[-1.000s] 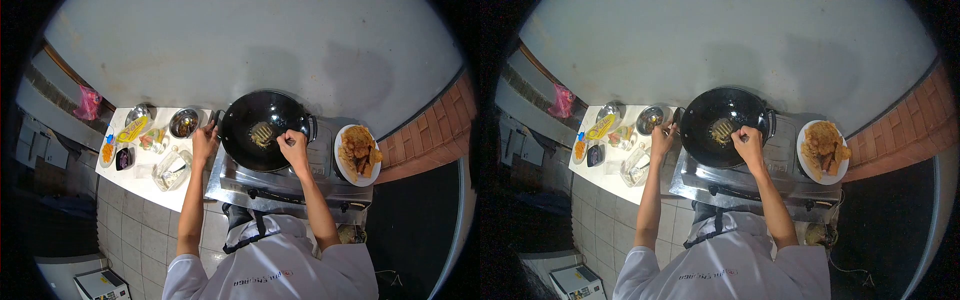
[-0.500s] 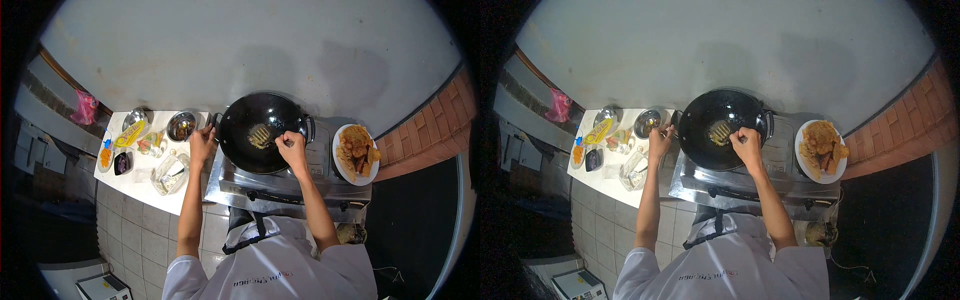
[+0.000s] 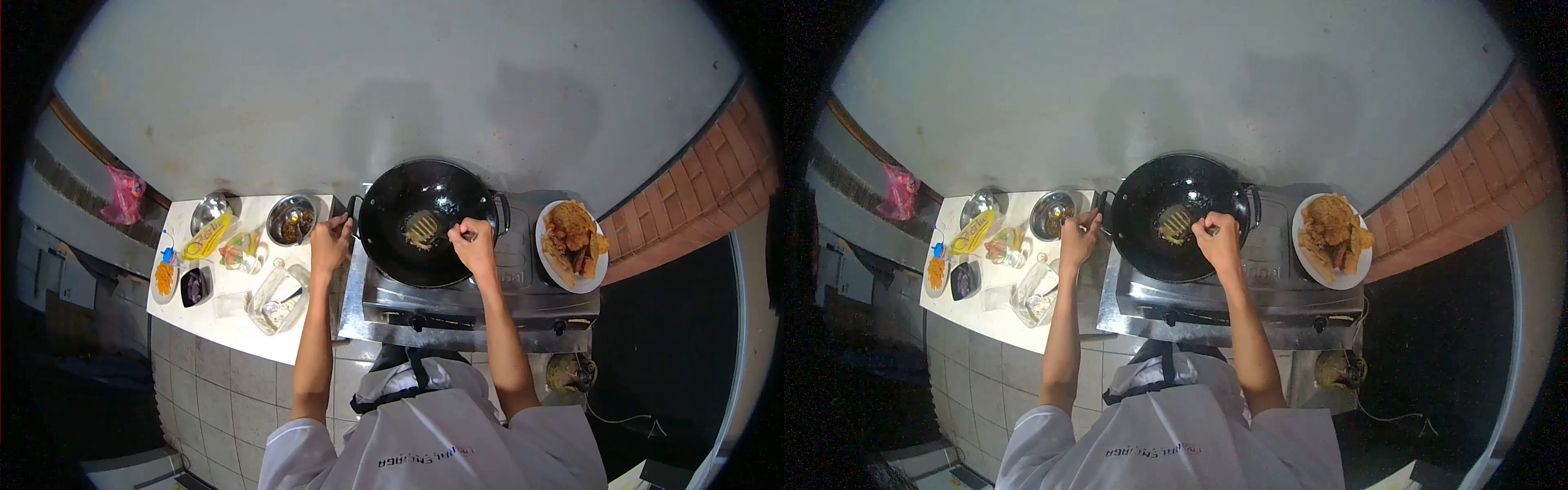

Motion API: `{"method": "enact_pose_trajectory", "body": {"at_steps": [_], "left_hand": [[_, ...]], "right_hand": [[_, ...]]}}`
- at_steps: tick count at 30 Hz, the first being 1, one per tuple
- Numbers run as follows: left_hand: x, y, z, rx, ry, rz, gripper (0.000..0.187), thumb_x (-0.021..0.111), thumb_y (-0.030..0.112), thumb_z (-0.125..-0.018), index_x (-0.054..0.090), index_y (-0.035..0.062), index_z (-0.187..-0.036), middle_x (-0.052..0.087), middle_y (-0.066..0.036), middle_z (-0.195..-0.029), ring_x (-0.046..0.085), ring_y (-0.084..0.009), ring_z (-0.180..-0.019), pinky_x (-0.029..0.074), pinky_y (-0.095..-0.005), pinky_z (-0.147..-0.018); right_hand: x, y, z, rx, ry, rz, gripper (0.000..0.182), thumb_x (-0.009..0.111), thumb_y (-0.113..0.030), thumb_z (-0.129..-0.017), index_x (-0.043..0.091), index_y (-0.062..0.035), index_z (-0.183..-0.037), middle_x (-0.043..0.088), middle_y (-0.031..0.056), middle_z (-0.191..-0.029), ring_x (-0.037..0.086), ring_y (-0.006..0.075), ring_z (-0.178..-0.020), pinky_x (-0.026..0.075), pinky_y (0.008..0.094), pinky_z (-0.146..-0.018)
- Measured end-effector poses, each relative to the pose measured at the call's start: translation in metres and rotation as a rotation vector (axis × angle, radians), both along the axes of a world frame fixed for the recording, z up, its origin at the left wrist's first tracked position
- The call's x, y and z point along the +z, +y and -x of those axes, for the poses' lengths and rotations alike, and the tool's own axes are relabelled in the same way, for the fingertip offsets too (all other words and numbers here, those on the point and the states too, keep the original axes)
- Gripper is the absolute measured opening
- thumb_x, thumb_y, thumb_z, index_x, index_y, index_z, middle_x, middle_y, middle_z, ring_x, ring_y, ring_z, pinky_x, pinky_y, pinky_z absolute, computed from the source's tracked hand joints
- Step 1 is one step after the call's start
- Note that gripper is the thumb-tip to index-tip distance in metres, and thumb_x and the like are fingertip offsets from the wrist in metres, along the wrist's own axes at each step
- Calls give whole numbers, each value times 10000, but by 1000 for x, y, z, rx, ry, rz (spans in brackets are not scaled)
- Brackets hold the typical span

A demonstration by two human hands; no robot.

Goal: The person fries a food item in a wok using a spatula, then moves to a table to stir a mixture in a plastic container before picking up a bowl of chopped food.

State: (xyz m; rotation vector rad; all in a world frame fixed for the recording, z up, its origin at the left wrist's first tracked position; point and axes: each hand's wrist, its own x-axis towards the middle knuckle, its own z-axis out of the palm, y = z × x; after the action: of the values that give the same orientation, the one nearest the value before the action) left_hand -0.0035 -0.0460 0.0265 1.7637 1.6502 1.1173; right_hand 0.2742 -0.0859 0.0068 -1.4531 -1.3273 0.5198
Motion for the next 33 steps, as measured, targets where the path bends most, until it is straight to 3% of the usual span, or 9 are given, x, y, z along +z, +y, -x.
{"method": "enact_pose_trajectory", "body": {"at_steps": [3,4,8,11,14,21,23,30,33], "left_hand": [[-2,1,1,-16,-36,79,304,653,178,-842,651,-50,-1043,658,-175,-721,617,-175,-618,472,-310,-601],[-4,3,2,-20,-4,78,323,644,192,-851,643,-49,-1066,675,-179,-774,614,-167,-654,479,-305,-645],[-19,11,4,-64,-56,85,374,664,188,-839,613,-85,-1091,679,-180,-788,629,-167,-676,485,-293,-658],[-23,10,0,-42,-54,-15,353,684,207,-815,645,-42,-1061,605,-146,-621,569,-195,-534,445,-332,-547],[-8,2,0,-68,-16,78,412,678,209,-823,605,-87,-1101,670,-186,-768,635,-183,-661,481,-312,-632],[-34,9,5,-75,42,11,433,677,238,-824,599,-50,-1138,641,-163,-696,620,-203,-626,467,-334,-601],[-36,9,4,-56,69,46,438,686,310,-807,628,32,-1141,640,-144,-738,639,-298,-694,488,-388,-654],[-40,10,7,-81,80,15,434,685,312,-809,630,39,-1143,635,-139,-732,634,-302,-697,483,-406,-648],[-38,10,7,-111,125,-35,451,684,244,-817,593,-39,-1156,611,-146,-639,611,-211,-589,460,-341,-573]], "right_hand": [[2,-1,8,-39,-7,4,243,647,-49,-740,473,42,-595,508,150,-520,501,120,-475,383,316,-474],[5,-1,12,-60,-37,10,240,657,-58,-737,489,43,-599,540,166,-542,563,203,-488,412,338,-501],[11,-8,25,-123,-58,40,221,666,-71,-737,521,39,-611,573,191,-590,615,301,-558,452,363,-547],[1,-7,26,-154,-20,27,219,666,-72,-737,524,38,-612,578,190,-598,616,303,-563,451,361,-550],[-9,-5,31,-203,-5,7,226,666,-67,-740,518,42,-610,563,179,-574,599,263,-536,445,352,-546],[-16,-11,35,-212,32,-44,232,664,-59,-745,506,49,-615,528,171,-542,535,206,-495,421,345,-527],[-13,-13,37,-224,14,-39,234,662,-58,-745,501,51,-616,529,181,-547,541,214,-495,417,349,-523],[-22,-13,34,-251,25,-74,239,654,-56,-752,495,52,-610,526,176,-541,536,185,-493,407,349,-512],[-18,-16,36,-245,57,-87,241,648,-61,-759,500,52,-606,519,171,-528,534,167,-487,402,345,-501]]}}
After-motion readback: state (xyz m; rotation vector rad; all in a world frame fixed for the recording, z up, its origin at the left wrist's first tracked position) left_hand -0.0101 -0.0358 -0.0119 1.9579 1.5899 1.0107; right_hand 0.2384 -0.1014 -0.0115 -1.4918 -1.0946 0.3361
